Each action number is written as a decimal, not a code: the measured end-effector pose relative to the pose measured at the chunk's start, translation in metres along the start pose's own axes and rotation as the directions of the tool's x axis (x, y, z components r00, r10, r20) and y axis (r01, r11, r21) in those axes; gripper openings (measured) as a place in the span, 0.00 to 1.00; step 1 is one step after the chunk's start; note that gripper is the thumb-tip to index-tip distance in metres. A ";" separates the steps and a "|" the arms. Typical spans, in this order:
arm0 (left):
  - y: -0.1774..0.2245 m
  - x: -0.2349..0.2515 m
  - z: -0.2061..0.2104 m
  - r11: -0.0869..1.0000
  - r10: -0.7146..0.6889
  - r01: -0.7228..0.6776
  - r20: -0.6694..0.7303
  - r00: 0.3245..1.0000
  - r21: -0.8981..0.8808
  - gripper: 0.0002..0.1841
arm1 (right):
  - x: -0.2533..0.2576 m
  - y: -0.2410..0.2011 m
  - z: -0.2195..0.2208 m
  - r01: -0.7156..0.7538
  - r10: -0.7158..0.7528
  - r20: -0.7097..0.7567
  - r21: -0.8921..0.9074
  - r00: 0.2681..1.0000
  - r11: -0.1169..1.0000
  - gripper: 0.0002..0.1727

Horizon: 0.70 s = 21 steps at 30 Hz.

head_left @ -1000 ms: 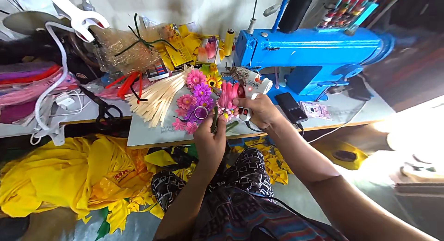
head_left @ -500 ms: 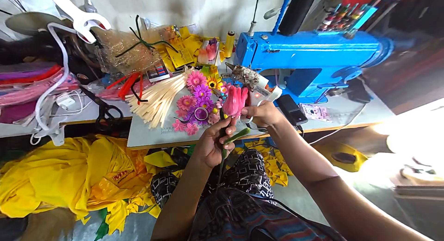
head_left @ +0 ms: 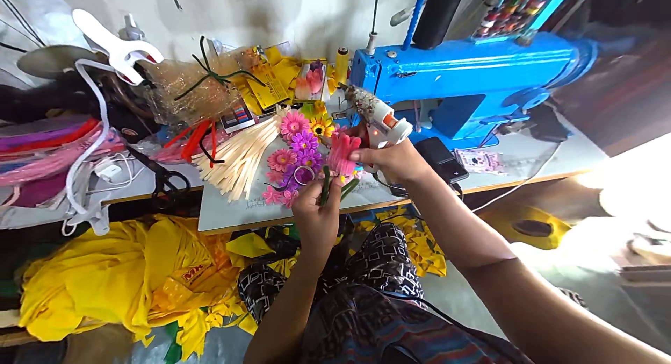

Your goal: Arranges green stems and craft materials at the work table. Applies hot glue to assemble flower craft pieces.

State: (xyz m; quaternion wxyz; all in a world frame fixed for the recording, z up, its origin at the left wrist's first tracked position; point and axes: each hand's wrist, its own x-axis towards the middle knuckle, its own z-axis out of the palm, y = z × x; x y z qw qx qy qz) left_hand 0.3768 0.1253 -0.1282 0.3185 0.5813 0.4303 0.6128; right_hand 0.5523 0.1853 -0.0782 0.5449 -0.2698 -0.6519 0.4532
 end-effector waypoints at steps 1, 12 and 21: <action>0.002 0.000 0.000 0.997 -0.051 0.053 0.025 0.998 -0.061 0.05 | 0.001 0.001 0.000 -0.012 0.012 0.006 0.000 1.000 1.000 0.18; 0.006 0.005 -0.015 0.233 -0.451 0.791 0.658 0.603 -0.566 0.15 | 0.004 0.015 -0.013 0.025 -0.064 0.224 0.172 0.972 0.985 0.17; 0.006 0.006 -0.026 0.723 -0.498 0.527 0.192 0.846 -0.447 0.08 | 0.007 -0.012 -0.029 -0.185 0.218 0.125 -0.229 0.968 0.956 0.16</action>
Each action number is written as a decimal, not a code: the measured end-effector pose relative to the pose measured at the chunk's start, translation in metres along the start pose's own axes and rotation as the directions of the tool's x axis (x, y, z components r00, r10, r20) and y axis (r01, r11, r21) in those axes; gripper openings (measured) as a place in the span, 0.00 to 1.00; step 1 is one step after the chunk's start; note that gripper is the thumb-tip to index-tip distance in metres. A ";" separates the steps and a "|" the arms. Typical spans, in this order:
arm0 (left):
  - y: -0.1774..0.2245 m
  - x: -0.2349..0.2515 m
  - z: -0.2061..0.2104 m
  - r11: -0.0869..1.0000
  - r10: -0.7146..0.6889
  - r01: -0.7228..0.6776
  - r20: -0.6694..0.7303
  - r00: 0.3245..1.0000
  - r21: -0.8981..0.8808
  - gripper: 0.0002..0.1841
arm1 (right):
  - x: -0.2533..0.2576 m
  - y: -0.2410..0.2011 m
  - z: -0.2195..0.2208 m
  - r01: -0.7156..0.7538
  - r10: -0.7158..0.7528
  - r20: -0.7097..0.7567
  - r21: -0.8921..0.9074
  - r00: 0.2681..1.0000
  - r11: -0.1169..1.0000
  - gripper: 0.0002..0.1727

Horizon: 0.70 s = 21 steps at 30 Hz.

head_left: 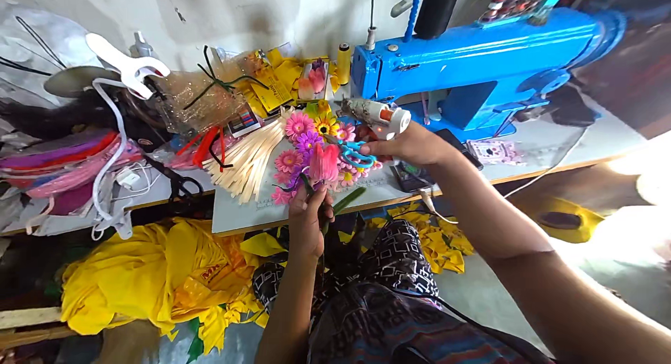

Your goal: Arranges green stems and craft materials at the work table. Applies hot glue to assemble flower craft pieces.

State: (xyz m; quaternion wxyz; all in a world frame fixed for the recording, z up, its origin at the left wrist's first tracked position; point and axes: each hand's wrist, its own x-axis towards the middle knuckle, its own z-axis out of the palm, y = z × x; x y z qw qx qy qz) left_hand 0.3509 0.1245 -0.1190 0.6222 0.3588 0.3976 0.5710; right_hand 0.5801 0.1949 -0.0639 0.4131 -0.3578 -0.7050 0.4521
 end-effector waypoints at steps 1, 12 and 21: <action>0.002 0.001 -0.001 0.999 0.004 -0.003 -0.041 0.999 0.035 0.08 | -0.003 -0.006 -0.005 -0.061 0.061 -0.003 -0.069 0.998 0.996 0.16; 0.005 0.012 -0.006 0.982 0.090 -0.070 -0.106 0.990 0.177 0.09 | -0.040 -0.033 -0.031 -0.022 -0.030 -0.160 -0.310 0.987 0.951 0.11; -0.004 0.016 -0.041 0.820 0.491 -0.562 0.377 0.786 0.104 0.13 | -0.068 -0.060 -0.032 0.387 -0.401 -0.064 -0.154 0.914 0.909 0.11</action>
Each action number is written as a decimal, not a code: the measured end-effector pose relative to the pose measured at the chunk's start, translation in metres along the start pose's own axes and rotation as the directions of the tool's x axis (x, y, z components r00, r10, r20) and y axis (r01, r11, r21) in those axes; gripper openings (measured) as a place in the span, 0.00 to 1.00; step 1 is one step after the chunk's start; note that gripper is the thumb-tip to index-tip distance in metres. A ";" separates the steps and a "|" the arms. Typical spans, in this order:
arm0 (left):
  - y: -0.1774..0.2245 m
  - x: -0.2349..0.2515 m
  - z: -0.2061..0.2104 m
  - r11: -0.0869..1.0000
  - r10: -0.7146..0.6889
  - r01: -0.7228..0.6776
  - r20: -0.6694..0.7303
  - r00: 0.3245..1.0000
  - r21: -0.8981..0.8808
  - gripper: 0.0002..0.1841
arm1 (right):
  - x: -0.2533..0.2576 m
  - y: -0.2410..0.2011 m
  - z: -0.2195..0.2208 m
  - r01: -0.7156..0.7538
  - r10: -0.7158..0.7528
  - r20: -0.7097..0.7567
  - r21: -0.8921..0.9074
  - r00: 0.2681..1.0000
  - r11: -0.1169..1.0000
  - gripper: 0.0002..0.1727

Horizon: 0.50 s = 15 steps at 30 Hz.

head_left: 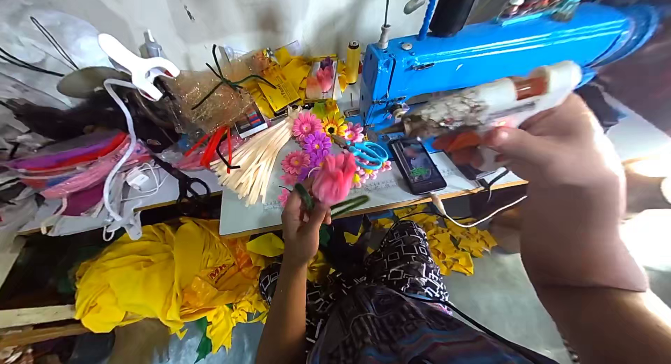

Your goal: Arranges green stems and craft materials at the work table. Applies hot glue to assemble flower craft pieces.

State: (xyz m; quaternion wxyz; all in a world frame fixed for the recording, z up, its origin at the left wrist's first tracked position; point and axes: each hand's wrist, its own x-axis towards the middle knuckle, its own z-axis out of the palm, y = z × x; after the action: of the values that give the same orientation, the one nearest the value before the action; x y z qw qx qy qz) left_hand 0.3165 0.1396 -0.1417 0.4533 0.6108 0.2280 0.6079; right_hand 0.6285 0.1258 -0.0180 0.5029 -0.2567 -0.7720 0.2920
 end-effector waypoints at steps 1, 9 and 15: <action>0.002 -0.001 -0.004 0.999 0.025 -0.023 0.052 0.998 -0.031 0.14 | -0.001 -0.010 0.001 0.026 -0.026 0.018 0.004 0.999 1.000 0.11; 0.004 -0.014 -0.025 0.949 0.099 0.002 0.305 0.947 -0.315 0.13 | -0.007 -0.056 0.011 0.081 -0.071 0.058 -0.200 0.996 0.977 0.25; 0.003 -0.017 -0.025 0.952 0.097 0.018 0.358 0.929 -0.305 0.12 | -0.002 -0.086 0.035 0.023 0.018 0.099 -0.399 0.995 0.917 0.27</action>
State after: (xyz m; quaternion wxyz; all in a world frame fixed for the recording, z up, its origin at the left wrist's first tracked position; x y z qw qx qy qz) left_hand 0.2888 0.1308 -0.1521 0.5639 0.6416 0.0305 0.5191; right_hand 0.5883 0.0577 0.0301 0.4009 -0.3380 -0.8399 0.1402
